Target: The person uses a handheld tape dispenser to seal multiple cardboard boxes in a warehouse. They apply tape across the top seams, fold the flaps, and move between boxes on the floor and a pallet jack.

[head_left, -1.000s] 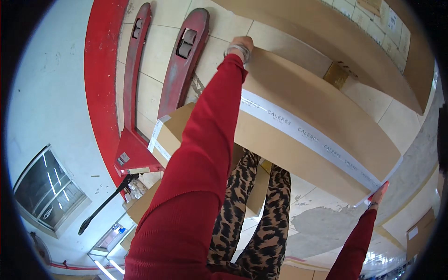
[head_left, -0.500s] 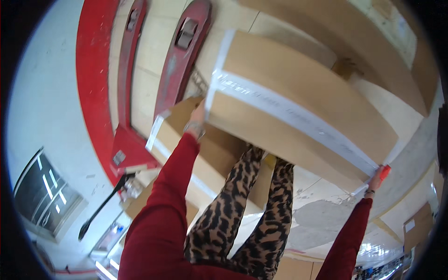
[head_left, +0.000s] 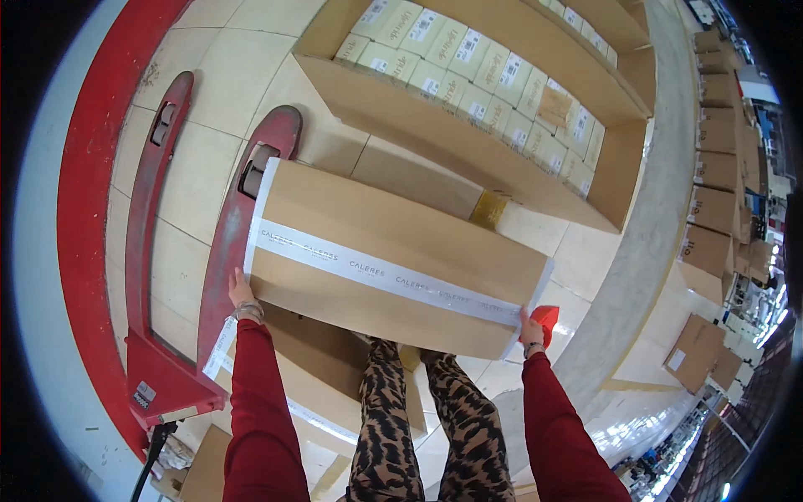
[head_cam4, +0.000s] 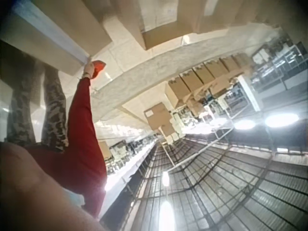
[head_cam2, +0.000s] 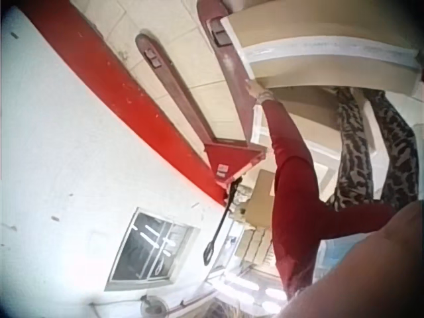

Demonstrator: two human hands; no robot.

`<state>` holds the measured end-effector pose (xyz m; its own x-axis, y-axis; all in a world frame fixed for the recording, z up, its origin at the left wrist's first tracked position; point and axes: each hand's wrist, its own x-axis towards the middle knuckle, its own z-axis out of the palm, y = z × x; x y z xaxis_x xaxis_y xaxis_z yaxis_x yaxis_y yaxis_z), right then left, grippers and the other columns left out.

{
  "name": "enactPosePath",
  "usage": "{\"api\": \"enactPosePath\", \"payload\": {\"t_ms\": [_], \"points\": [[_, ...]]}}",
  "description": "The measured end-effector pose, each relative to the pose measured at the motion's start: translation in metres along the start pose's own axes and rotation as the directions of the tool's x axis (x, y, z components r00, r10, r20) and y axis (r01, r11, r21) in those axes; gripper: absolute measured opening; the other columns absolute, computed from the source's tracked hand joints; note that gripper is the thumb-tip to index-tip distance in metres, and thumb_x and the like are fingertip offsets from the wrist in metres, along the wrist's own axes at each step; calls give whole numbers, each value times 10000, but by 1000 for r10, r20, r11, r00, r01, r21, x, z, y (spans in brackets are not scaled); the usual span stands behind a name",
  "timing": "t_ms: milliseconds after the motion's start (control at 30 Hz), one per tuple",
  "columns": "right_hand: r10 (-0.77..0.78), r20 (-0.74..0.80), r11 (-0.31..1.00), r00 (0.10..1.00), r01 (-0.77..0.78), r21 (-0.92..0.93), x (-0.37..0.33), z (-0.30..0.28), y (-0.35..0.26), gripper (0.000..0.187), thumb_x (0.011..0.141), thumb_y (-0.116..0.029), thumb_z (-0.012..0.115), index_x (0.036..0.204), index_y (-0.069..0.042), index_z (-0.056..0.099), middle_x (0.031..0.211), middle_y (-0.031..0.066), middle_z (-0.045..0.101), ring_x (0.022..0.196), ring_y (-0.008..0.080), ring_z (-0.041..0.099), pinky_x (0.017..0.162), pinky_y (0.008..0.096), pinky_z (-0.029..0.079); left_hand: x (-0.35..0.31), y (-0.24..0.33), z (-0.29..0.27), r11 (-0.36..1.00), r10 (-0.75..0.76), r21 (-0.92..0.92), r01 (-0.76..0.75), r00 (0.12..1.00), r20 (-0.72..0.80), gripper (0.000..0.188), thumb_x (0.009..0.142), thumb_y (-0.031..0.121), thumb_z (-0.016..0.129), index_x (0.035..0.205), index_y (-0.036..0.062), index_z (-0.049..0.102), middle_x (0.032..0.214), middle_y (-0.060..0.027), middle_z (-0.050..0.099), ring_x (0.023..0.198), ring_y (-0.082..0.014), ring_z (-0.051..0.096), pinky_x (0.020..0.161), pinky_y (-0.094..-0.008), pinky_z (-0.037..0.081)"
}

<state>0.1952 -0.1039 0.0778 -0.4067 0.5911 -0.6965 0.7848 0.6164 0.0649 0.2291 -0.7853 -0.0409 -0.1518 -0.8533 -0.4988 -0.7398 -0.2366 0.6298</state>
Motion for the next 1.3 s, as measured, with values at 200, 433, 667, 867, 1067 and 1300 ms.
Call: {"api": "enactPosePath", "payload": {"t_ms": [200, 433, 667, 867, 1067, 1300], "points": [[-73, 26, 996, 997, 74, -50, 9, -23, 4, 651, 753, -604, 535, 949, 7, 644, 878, 191, 649, 874, 276, 619, 813, 355, 449, -72, 10, 6, 850, -190, -424, 313, 932, 309, 624, 842, 503, 520, 1240, 34, 414, 1164, -116, 513, 1046, -263, 515, 858, -427, 439], [-190, -217, 791, 958, 280, 545, 110, -158, 6, 195, 756, -101, 677, 906, 23, 668, 831, 70, 660, 721, 129, 596, 678, 262, 489, -204, 13, 29, 814, -495, -97, 573, 771, 401, 462, 911, 388, 446, 1218, 43, 434, 1113, -122, 536, 908, -312, 575, 711, -434, 490], [-337, -321, 738, 885, 460, 494, 192, -326, -138, 542, 836, -495, 537, 901, 24, 677, 823, 94, 661, 762, 131, 582, 729, 272, 449, -290, -30, 109, 992, -38, 127, -17, 909, 416, 534, 866, 459, 467, 1233, 70, 475, 1204, -87, 515, 1013, -271, 526, 802, -421, 430], [-527, -78, 849, 846, 519, -102, 182, -378, -241, 459, 781, -425, 550, 838, 25, 617, 851, 199, 637, 847, 266, 611, 759, 360, 469, -451, 269, 314, 877, 48, -479, 26, 989, 143, 696, 793, 406, 614, 1276, -40, 387, 1268, -176, 457, 1172, -260, 420, 957, -334, 336], [-412, -153, 888, 898, 358, -289, 186, -342, -284, 381, 718, -253, 508, 981, 20, 552, 995, 258, 594, 963, 398, 564, 806, 457, 457, -379, 315, 369, 975, -39, 207, 77, 983, -182, 615, 664, 195, 709, 1169, -58, 465, 1067, -249, 571, 1004, -388, 552, 849, -426, 451], [-521, -51, 777, 852, 449, -441, 268, -338, -255, 387, 728, -252, 567, 918, 85, 566, 945, 267, 610, 903, 404, 589, 759, 445, 474, -389, 332, 370, 945, -21, 322, 59, 992, -121, 279, 723, 154, 620, 943, -6, 556, 919, -237, 606, 906, -380, 589, 795, -448, 478]]}}
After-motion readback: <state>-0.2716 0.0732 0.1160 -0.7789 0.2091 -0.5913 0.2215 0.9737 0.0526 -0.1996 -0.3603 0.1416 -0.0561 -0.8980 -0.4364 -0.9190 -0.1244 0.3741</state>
